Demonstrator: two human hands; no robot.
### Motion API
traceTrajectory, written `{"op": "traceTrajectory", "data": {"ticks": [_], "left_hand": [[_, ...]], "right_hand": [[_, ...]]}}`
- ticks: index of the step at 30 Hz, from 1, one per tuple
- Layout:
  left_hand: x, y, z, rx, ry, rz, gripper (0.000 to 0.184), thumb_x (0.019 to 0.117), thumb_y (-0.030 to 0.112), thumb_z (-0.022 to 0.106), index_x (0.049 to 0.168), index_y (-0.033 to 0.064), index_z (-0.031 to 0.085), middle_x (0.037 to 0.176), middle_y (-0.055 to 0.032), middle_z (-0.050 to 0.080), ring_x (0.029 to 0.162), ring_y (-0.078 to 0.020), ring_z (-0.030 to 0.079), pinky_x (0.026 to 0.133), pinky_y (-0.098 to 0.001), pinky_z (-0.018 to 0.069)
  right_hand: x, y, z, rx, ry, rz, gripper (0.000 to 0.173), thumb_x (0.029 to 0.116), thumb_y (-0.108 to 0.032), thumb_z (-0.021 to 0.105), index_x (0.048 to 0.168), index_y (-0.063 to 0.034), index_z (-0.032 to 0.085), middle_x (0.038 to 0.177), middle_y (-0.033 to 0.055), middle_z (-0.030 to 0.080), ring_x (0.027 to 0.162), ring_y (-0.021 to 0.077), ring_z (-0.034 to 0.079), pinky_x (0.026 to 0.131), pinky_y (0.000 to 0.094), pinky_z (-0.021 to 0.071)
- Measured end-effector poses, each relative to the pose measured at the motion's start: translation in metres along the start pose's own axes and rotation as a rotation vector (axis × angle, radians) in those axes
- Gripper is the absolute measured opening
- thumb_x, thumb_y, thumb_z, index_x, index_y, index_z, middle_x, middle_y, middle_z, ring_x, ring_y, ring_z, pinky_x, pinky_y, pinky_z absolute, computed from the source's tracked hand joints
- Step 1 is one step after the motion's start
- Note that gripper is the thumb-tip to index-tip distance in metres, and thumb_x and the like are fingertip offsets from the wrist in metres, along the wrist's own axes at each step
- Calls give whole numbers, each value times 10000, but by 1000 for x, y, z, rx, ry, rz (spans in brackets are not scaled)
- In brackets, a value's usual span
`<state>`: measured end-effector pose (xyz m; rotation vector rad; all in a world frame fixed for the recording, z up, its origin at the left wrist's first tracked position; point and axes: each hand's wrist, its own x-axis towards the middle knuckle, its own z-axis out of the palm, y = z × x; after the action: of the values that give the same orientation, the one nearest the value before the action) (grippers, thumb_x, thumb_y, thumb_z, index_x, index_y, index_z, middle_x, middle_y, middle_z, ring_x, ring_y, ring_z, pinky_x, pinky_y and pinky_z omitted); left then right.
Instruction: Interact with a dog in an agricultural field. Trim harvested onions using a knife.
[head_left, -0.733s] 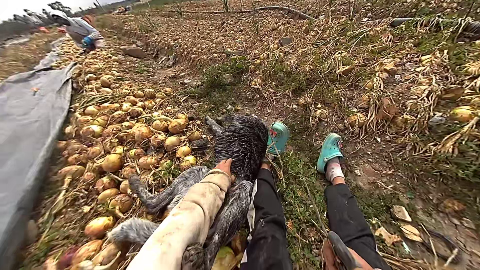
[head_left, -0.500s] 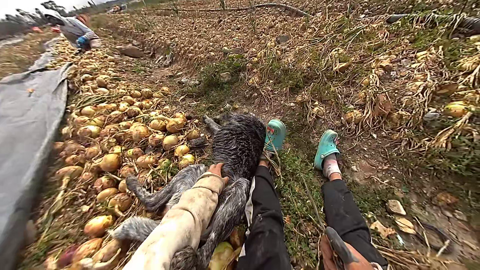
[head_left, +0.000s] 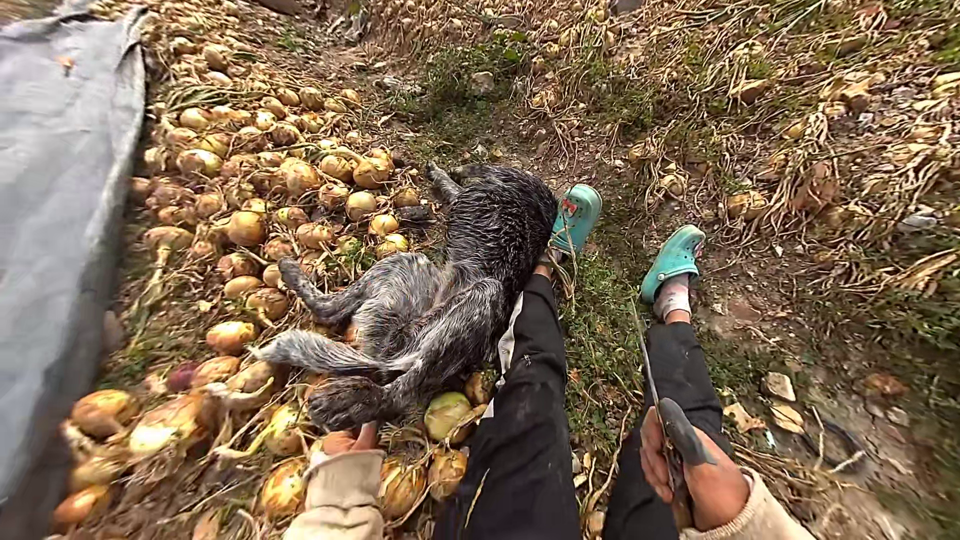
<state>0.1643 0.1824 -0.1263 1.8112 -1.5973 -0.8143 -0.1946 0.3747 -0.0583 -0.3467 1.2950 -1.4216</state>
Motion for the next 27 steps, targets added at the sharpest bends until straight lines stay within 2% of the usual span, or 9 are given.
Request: {"op": "traceTrajectory", "data": {"ticks": [2,4,6,8,13,17,21,23,27], "left_hand": [[-29,-20,4,206,-176,396,247,920,199,649,877,-33,722,783,-138,709,710,-216,689,685,-400,580],[-36,-26,11,330,-371,526,267,890,141,654,1028,-73,733,1046,-282,716,1002,-459,694,908,-582,548],[-29,-15,18,532,-622,330,354,939,117,608,1228,-76,673,1297,-338,614,1262,-522,556,1102,-607,407],[-21,4,22,712,-778,3,442,1008,172,555,1406,-19,568,1471,-285,509,1414,-436,444,1194,-541,309],[-20,-10,8,594,-539,-321,627,972,325,664,1440,-52,486,1386,-307,560,1337,-424,523,1148,-535,370],[-23,13,-10,761,-900,-364,679,992,419,638,1529,57,436,1494,-235,509,1418,-352,469,1202,-512,314],[-35,-14,-5,722,-978,-335,542,1046,245,571,1549,108,425,1571,-228,418,1485,-367,365,1231,-507,241],[-41,-20,-6,761,-998,-267,562,1031,107,522,1575,187,405,1613,-231,347,1515,-436,273,1232,-578,206],[-55,-26,-18,703,-848,-157,597,941,82,660,1507,210,518,1490,-290,461,1393,-507,413,1130,-613,368]], "right_hand": [[3,0,6,-56,13,36,392,980,-114,206,830,-163,564,562,-75,596,448,23,557,439,170,470],[3,2,10,-95,12,54,383,995,-105,204,847,-144,555,563,-61,598,448,29,564,442,170,474],[3,10,9,-100,-22,-21,362,1012,-157,248,837,-175,565,563,-80,597,441,20,556,432,169,473],[3,20,4,-103,-49,-89,337,1028,-284,350,808,-239,601,562,-110,593,439,1,548,425,164,468],[2,18,2,-178,-69,-39,374,992,-173,284,814,-213,611,611,-105,638,479,-7,576,458,154,486],[0,26,18,-184,-77,-17,369,1032,-222,258,833,-218,569,552,-109,587,440,5,545,435,164,469],[-5,27,30,-279,-171,-6,303,997,-136,299,936,-199,588,605,-138,599,489,-4,548,488,179,484],[-8,28,33,-327,-198,34,277,1003,-132,315,977,-176,588,617,-134,606,498,1,561,504,194,505],[-11,24,46,-493,-247,110,221,976,-118,384,1056,-80,587,645,-85,596,528,49,587,543,264,542]]}}
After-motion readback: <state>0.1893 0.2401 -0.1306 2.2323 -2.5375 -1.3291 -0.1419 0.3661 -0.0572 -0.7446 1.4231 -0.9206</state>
